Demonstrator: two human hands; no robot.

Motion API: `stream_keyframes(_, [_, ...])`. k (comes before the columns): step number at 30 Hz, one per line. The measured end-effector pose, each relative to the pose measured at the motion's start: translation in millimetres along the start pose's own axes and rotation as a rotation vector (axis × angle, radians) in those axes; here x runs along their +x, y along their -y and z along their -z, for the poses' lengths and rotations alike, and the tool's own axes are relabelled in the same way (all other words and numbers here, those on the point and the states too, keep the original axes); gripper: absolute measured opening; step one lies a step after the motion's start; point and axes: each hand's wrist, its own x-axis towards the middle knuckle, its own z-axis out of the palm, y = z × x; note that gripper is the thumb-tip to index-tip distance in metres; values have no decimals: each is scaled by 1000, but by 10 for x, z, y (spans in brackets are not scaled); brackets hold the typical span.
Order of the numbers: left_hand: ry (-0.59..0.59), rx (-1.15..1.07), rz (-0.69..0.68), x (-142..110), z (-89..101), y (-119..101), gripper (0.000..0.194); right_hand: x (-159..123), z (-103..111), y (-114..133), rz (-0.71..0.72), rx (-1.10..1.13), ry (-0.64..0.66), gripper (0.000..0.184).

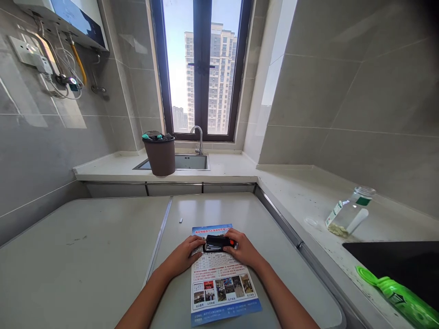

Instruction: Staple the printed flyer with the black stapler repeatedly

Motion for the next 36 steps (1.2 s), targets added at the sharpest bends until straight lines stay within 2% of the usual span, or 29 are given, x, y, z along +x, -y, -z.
stream_keyframes(6, [-8, -16, 9, -2, 13, -22, 36, 5, 14, -90, -36, 11, -37, 20])
stream_keyframes(9, [-10, -18, 8, -2, 18, -27, 36, 3, 28, -237, -216, 127, -2, 32])
stream_keyframes(13, [-3, -7, 8, 4, 15, -21, 38, 2, 17, -384, -465, 500, 78, 56])
stream_keyframes(19, [-24, 25, 22, 18, 0, -10, 38, 13, 21, -366, -620, 703, 6, 54])
stream_keyframes(27, [-42, -2, 39, 42, -11, -25, 29, 37, 36, -336, -662, 754, -44, 49])
stream_keyframes(36, [-84, -57, 83, 35, 16, -85, 39, 32, 45, -378, -673, 762, -23, 44])
